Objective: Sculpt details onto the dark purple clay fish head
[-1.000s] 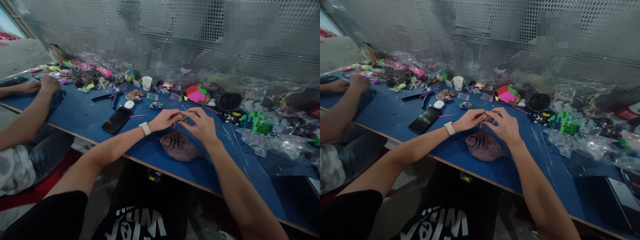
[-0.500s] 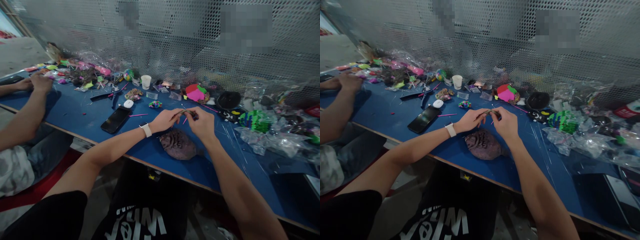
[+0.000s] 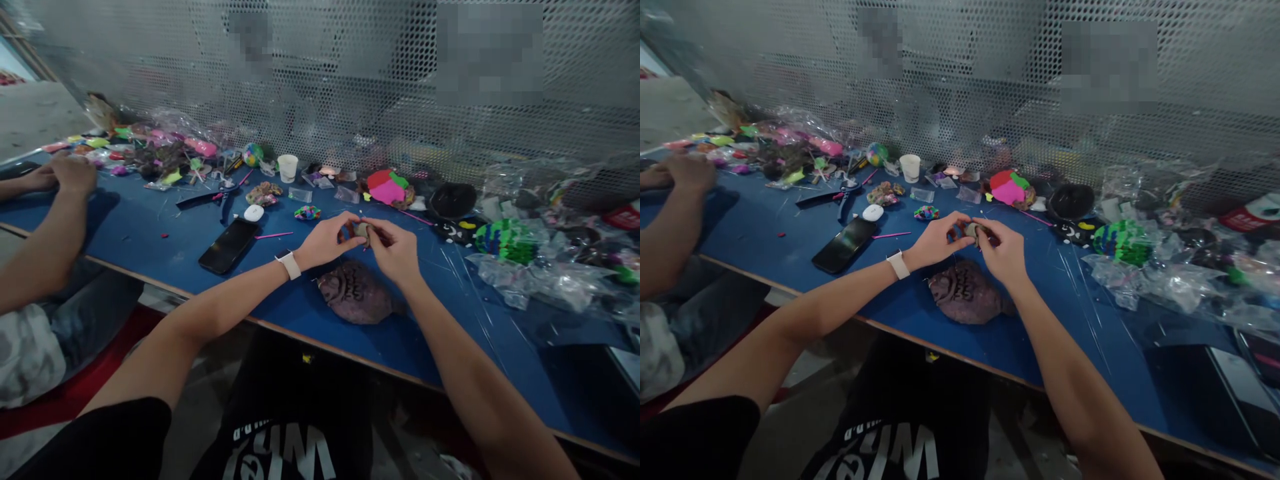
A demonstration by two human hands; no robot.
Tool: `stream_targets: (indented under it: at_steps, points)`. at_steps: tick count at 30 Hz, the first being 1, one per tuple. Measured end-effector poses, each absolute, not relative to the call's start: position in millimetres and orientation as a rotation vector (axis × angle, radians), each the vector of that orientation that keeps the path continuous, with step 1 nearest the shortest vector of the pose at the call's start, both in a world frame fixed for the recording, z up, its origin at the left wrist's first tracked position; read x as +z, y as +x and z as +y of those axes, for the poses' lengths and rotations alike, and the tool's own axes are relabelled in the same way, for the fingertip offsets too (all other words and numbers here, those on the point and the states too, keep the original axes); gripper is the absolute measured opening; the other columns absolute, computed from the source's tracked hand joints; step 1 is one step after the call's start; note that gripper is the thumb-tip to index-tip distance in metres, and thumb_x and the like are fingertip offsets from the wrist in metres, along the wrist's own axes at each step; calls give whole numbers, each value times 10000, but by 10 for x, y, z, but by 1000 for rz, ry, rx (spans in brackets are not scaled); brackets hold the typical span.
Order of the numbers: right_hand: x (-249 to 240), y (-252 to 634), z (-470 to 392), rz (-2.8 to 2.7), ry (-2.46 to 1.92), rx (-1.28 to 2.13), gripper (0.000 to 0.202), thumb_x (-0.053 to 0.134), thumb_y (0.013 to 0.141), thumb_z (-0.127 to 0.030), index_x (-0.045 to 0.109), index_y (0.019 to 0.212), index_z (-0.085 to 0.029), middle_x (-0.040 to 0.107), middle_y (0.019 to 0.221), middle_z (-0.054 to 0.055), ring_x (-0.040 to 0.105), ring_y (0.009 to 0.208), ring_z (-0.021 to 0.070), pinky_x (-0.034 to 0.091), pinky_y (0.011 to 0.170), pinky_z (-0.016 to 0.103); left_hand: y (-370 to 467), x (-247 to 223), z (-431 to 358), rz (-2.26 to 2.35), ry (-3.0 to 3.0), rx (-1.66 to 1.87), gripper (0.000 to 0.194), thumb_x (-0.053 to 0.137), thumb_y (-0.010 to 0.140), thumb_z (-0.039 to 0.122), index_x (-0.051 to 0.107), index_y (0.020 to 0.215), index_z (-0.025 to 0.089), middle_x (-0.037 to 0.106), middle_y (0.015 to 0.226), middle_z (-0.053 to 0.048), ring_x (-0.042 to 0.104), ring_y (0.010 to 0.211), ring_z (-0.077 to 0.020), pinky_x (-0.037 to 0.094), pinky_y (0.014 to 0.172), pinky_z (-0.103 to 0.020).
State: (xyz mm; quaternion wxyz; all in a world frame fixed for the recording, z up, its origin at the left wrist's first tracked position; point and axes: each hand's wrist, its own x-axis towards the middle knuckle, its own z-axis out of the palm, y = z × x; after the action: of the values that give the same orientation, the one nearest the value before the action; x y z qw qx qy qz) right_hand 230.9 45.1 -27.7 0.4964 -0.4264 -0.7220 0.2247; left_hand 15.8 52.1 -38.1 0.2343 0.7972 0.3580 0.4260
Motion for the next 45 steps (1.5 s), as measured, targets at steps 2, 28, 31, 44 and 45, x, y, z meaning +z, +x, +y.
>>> stream_targets:
  at_steps: [2,28,31,44,45]
  points:
    - [-279,2307,428,-1777,-1003,651,474,683,1061,-647,908,1179,-247,904,1030,84,832,778,269,722,771,463,147,-396,551,1036,2260,1169,242,733,1128,406,689,1236,195,789,1145,-74,729,874,-175,591,833,-311]
    - [-356,2392,573,-1587,-1213,394,251,749,970,-449,860,998,-226,752,678,16,720,584,220,626,618,372,167,-387,490,1128,2492,1056,442,444,1249,438,713,1464,162,819,1358,-155,815,1101,-247,628,966,-365]
    - [-319,2343,490,-1586,-1198,412,269,732,1002,-467,856,1039,-231,773,714,23,741,607,233,625,616,379,174,-397,478,1100,2502,1021,553,336,1268,448,648,1599,134,811,1401,-176,802,1227,-268,642,1046,-397]
    - [-290,2145,330,-1626,-1060,701,631,901,863,-807,675,1119,-276,829,908,35,801,794,246,669,715,396,116,-395,498,1107,2425,1149,453,705,1091,234,687,1544,222,744,1422,-111,729,857,-155,635,914,-343]
    - [-285,2141,328,-1637,-1037,715,612,876,886,-817,687,1105,-278,828,906,33,793,774,239,668,713,400,122,-389,492,1121,2429,1148,446,719,1082,225,684,1527,215,743,1412,-109,727,858,-158,632,910,-344]
